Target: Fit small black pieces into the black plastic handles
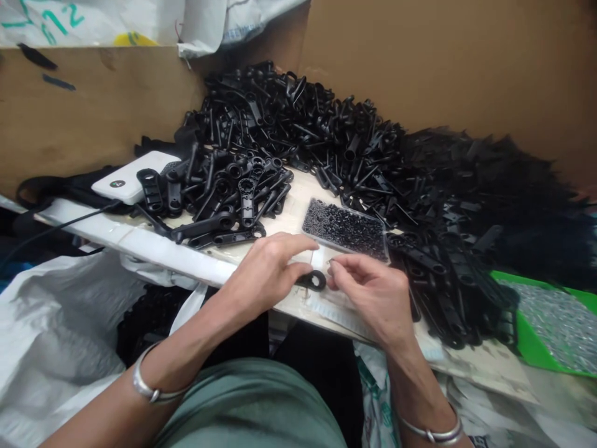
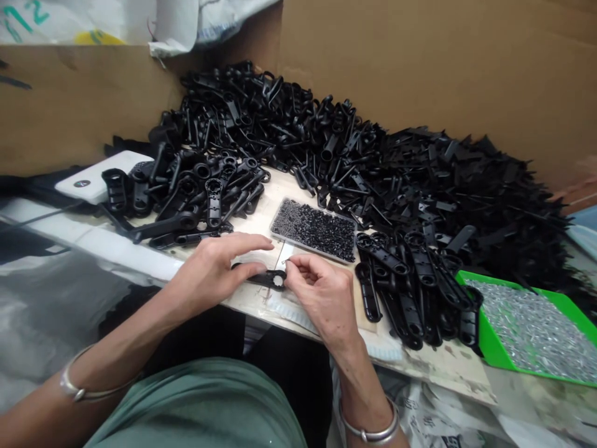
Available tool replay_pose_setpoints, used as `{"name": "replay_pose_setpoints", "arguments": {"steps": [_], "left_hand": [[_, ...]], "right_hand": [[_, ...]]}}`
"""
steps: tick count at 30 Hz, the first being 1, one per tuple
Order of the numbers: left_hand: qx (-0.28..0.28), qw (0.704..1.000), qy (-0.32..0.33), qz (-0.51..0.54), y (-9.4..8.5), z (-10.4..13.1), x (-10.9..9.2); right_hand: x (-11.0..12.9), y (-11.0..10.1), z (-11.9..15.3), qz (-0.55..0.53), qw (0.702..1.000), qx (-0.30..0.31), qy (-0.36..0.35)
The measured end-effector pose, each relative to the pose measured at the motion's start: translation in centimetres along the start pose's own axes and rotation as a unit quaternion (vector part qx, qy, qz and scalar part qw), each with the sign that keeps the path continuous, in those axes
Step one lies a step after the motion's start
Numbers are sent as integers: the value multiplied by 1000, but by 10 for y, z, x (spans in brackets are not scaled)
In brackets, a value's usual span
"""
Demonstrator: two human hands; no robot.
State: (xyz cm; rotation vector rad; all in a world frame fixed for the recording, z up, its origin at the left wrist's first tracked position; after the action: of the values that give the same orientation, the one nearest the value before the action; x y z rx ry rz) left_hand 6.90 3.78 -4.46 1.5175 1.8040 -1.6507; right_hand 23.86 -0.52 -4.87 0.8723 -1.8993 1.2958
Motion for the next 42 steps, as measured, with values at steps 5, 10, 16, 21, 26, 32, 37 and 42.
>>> {"name": "replay_pose_setpoints", "arguments": {"steps": [5, 10, 16, 21, 26, 32, 37, 42], "left_hand": [[118, 978, 28, -170, 3, 9, 9], [120, 975, 11, -184, 11, 12, 13], [109, 972, 27, -209, 14, 17, 10], [115, 971, 7, -209, 15, 20, 8], [144, 966, -11, -214, 15, 19, 1], [124, 974, 3, -189, 13, 22, -2], [98, 980, 12, -175, 16, 26, 1], [84, 981, 19, -174, 20, 28, 3]], "right_hand": [[-10, -5, 5, 34, 999, 17, -6], [-16, -8, 14, 68, 997, 8, -35], [-15, -5, 22, 108, 991, 15, -74], [-12, 1, 25, 138, 983, 18, -121], [-10, 2, 24, 157, 978, 23, -136], [-12, 1, 21, 169, 976, 31, -133], [-10, 2, 19, 184, 971, 33, -147], [-5, 5, 15, 203, 960, 39, -190]]}}
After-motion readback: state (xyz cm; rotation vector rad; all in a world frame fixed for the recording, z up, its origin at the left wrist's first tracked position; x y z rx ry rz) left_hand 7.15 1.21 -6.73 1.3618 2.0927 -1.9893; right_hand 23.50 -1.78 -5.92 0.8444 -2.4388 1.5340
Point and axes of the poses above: each hand's wrist, its own z-axis away from the middle knuckle, its own y-axis out of the palm, x = y × z, the point moved 3 cm from there along -z, towards the middle knuckle, and after that the axes turned 1 degree about -x, right-handed, at the moved point
